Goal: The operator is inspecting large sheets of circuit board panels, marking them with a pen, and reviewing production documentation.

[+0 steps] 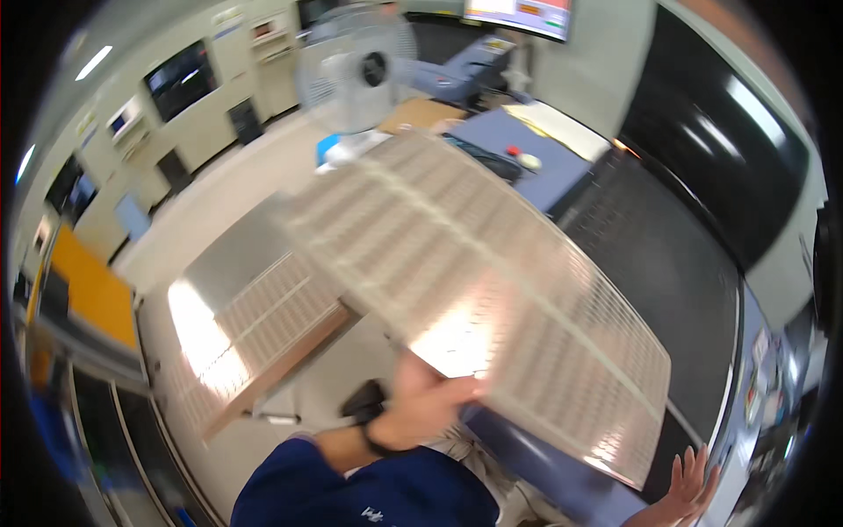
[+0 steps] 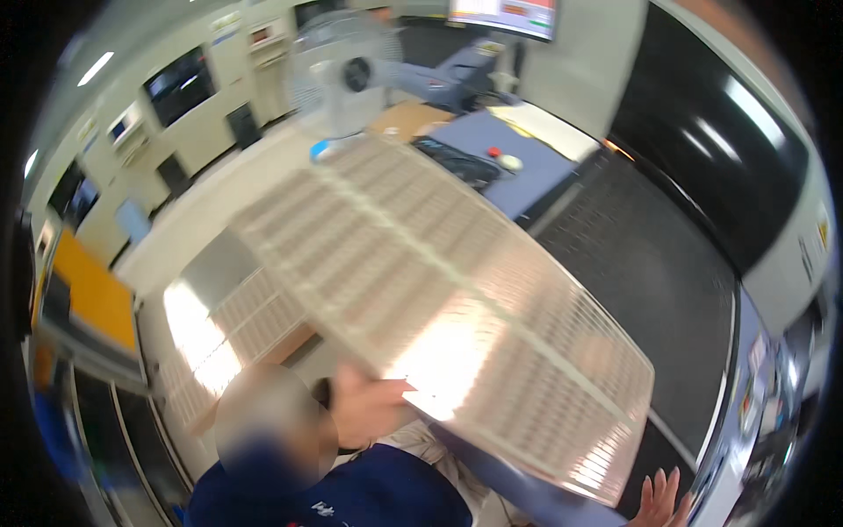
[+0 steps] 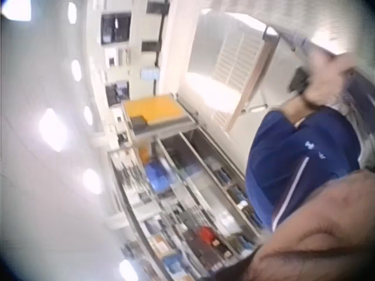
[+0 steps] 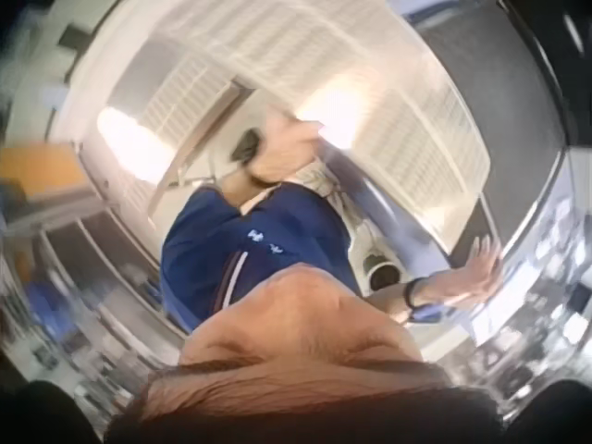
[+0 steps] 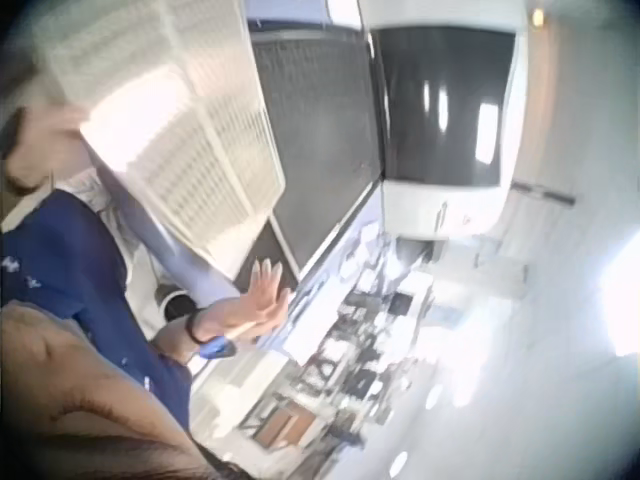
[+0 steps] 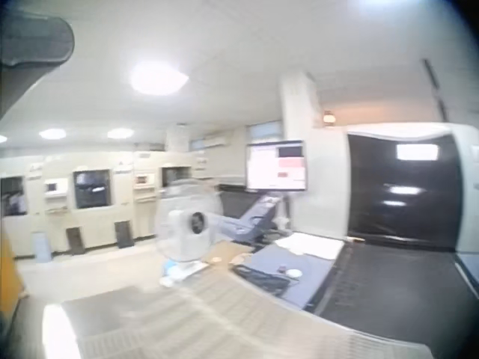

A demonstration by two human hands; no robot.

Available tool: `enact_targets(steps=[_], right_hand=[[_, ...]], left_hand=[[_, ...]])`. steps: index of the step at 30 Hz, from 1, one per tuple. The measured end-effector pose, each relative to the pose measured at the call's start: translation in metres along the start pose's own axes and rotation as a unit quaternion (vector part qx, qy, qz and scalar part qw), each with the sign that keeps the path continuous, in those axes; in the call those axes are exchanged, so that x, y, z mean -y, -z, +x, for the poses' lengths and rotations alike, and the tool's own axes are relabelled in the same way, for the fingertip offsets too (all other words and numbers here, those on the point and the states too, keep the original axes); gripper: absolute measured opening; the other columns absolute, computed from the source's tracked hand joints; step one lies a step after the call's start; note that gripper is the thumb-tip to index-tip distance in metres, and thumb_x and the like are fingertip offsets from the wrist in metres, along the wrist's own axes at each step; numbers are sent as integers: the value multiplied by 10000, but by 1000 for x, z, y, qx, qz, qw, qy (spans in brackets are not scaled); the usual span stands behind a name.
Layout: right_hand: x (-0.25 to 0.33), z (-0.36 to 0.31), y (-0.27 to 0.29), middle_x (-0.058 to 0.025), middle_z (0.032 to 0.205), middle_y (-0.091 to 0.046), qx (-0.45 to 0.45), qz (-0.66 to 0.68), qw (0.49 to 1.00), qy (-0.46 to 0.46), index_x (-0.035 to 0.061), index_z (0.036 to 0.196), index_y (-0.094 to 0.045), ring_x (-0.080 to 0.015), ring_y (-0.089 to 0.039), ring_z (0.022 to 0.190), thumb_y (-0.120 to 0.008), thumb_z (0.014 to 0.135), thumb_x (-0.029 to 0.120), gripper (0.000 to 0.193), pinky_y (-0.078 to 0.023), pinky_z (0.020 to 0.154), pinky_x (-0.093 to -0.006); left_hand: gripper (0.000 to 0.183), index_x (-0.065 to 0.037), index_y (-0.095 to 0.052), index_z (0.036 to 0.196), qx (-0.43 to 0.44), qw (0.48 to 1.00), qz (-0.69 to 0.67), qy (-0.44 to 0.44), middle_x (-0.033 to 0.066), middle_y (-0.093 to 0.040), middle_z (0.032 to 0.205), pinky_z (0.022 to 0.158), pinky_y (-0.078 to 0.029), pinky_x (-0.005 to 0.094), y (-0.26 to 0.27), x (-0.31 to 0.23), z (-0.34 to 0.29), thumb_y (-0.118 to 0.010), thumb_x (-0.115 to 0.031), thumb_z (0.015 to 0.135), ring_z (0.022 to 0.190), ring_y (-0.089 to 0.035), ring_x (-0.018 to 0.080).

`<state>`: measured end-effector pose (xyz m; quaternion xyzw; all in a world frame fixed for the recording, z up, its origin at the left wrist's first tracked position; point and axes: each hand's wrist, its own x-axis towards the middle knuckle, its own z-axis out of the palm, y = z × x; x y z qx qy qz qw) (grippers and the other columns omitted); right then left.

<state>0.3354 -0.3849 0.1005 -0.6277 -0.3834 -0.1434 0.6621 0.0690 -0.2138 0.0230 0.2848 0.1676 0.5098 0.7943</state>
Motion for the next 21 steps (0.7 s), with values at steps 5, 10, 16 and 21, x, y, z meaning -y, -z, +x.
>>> enact_targets(steps=[5, 10, 16, 21], right_hand=[[-49, -18, 74, -141, 872, -657, 47, 136, 972, -184, -26, 1144, -625, -202, -628, 756, -482, 1012, 475, 537, -518, 742, -321], [-69, -35, 31, -90, 880, -675, 145, 143, 919, -337, -40, 1132, -633, -114, -604, 768, -541, 1026, 222, 297, -499, 705, -246], [-84, -39, 10, -42, 774, -673, 228, 58, 931, -280, -4, 937, -691, -80, -615, 673, -661, 926, 118, 126, -469, 586, -219], [-87, -38, -1, -45, 675, -638, 238, 53, 947, -211, 4, 853, -651, -94, -587, 577, -668, 852, 104, 101, -463, 522, -242]], left_hand=[[694, -1, -425, 1424, -17, 971, 47, -233, 195, -494, 1419, 1080, -414, 568, 78, -80, -56, -526, -90, 743, 1292, -485, 390], [654, 41, -403, 1418, -40, 965, 139, -221, 234, -483, 1415, 1071, -394, 576, 121, -124, -66, -573, -181, 826, 1279, -492, 371], [554, 35, -492, 1323, -91, 940, 167, -282, 236, -551, 1304, 976, -446, 530, 102, -104, -44, -604, -151, 813, 1154, -553, 368], [473, 30, -566, 1244, -105, 932, 187, -293, 238, -608, 1211, 896, -489, 491, 92, -92, -30, -630, -127, 803, 1051, -604, 366]])
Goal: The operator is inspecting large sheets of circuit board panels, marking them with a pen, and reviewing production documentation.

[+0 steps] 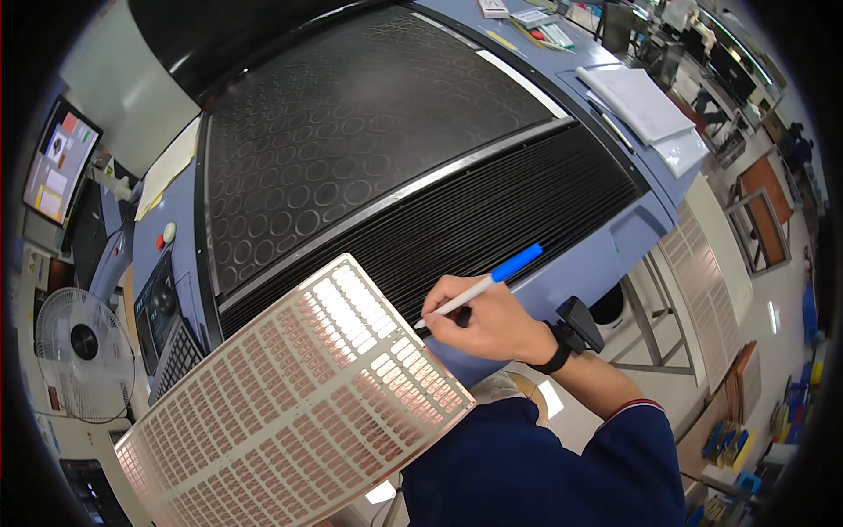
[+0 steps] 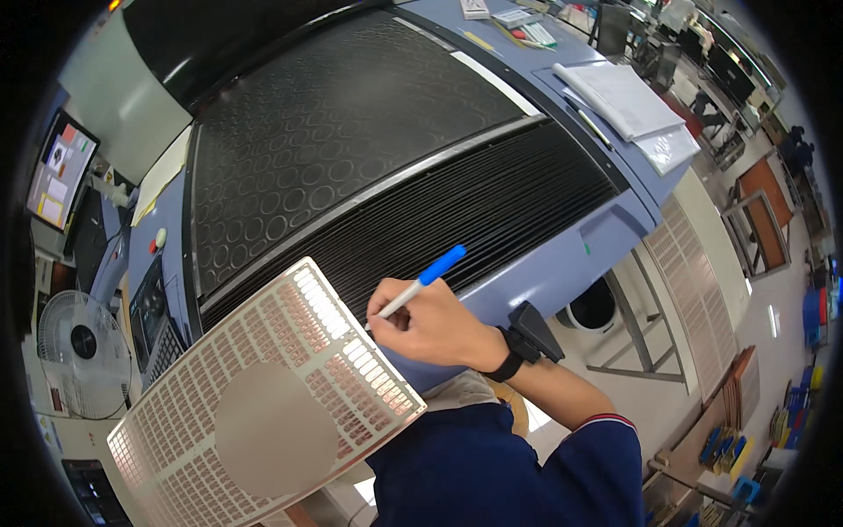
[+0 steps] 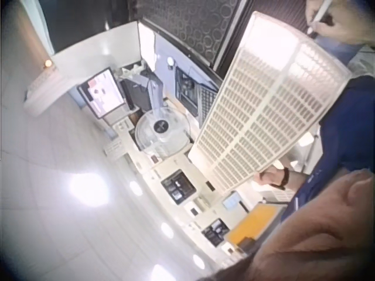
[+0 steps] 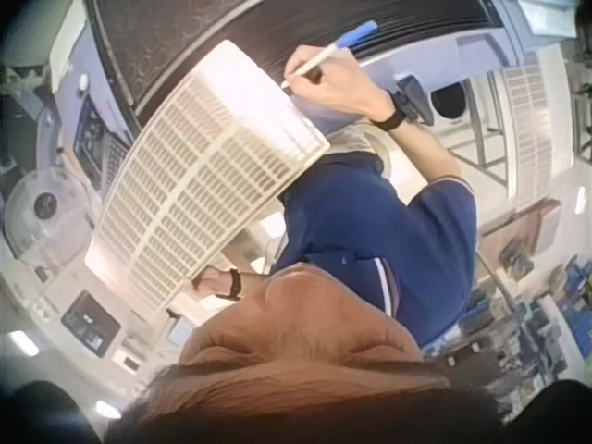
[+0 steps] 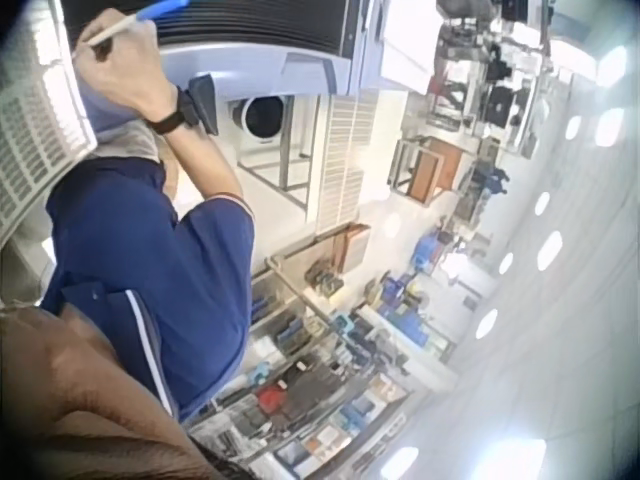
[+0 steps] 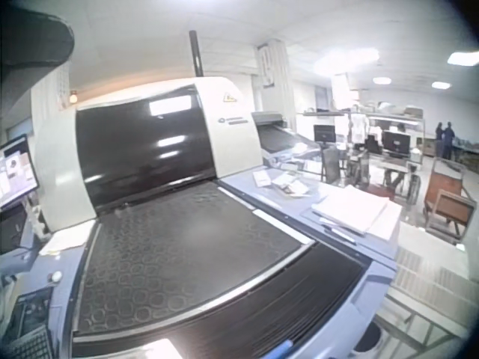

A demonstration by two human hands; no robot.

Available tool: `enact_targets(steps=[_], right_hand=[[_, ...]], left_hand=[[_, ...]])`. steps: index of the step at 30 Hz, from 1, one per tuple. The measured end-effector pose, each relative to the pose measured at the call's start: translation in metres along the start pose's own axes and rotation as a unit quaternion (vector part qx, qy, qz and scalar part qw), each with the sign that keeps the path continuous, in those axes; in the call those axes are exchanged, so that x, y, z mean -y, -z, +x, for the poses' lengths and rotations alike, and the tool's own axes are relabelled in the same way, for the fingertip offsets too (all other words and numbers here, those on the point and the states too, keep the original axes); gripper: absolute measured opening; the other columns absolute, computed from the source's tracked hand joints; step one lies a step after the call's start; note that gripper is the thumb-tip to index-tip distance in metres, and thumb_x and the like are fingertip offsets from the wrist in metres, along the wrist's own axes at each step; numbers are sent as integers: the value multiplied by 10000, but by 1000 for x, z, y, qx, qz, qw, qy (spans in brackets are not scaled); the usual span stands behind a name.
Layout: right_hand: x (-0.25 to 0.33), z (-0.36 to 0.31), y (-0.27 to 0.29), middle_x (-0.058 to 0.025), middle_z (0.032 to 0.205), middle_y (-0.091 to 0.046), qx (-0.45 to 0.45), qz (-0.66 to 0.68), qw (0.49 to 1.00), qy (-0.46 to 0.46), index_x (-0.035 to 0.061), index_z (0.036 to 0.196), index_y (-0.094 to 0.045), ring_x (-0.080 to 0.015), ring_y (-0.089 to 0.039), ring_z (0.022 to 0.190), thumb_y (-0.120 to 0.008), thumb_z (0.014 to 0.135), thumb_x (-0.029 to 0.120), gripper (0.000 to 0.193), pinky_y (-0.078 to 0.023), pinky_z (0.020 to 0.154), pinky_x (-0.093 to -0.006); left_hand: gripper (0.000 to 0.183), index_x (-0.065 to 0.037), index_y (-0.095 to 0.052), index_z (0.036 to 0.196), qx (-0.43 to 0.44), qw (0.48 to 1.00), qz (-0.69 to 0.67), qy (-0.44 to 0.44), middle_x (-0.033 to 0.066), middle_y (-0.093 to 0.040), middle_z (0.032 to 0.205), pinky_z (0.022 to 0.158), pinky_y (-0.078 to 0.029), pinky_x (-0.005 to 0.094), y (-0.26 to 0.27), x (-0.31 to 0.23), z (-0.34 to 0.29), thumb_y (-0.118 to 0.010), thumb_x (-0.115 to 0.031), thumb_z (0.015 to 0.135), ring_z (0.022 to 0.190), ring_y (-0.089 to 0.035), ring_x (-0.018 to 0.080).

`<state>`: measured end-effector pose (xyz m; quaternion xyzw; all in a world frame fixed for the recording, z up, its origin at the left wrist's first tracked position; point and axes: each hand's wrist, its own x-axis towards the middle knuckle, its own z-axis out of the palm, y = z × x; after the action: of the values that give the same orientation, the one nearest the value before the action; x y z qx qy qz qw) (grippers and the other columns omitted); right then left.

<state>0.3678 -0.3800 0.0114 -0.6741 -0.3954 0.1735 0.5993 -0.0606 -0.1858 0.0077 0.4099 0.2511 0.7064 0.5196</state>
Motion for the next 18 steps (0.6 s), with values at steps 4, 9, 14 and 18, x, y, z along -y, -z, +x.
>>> enact_targets(steps=[4, 9, 14, 18], right_hand=[[1, -1, -6, -48, 686, -629, 12, 2, 1000, 18, 0, 848, -652, -100, -599, 581, -665, 851, 101, 102, -478, 532, -232], [-2, 0, -4, -68, 716, -649, 23, -5, 1000, 18, 1, 861, -652, -128, -628, 608, -660, 849, 101, 100, -494, 539, -251], [-2, 2, -3, -80, 735, -663, 31, -3, 999, 14, 1, 870, -649, -155, -644, 626, -648, 855, 110, 110, -501, 541, -270], [-3, 0, -2, -80, 726, -657, 25, -11, 999, 35, 2, 853, -643, -147, -633, 607, -652, 852, 109, 107, -497, 531, -269]], left_hand=[[410, 26, -625, 1181, -15, 1000, 15, -18, 239, -653, 1137, 833, -524, 461, -8, -2, -3, -651, -107, 794, 968, -644, 364], [512, 32, -609, 1238, 0, 1000, 29, 6, 265, -626, 1200, 885, -514, 486, 25, -9, 10, -639, -119, 750, 1022, -622, 384], [513, 54, -591, 1242, -16, 1000, 21, -9, 268, -634, 1178, 869, -522, 473, 32, -4, 13, -638, -98, 754, 982, -632, 383], [510, 57, -591, 1240, -10, 1000, 24, -14, 267, -634, 1177, 868, -522, 472, 17, -3, 10, -637, -96, 755, 982, -632, 383]])
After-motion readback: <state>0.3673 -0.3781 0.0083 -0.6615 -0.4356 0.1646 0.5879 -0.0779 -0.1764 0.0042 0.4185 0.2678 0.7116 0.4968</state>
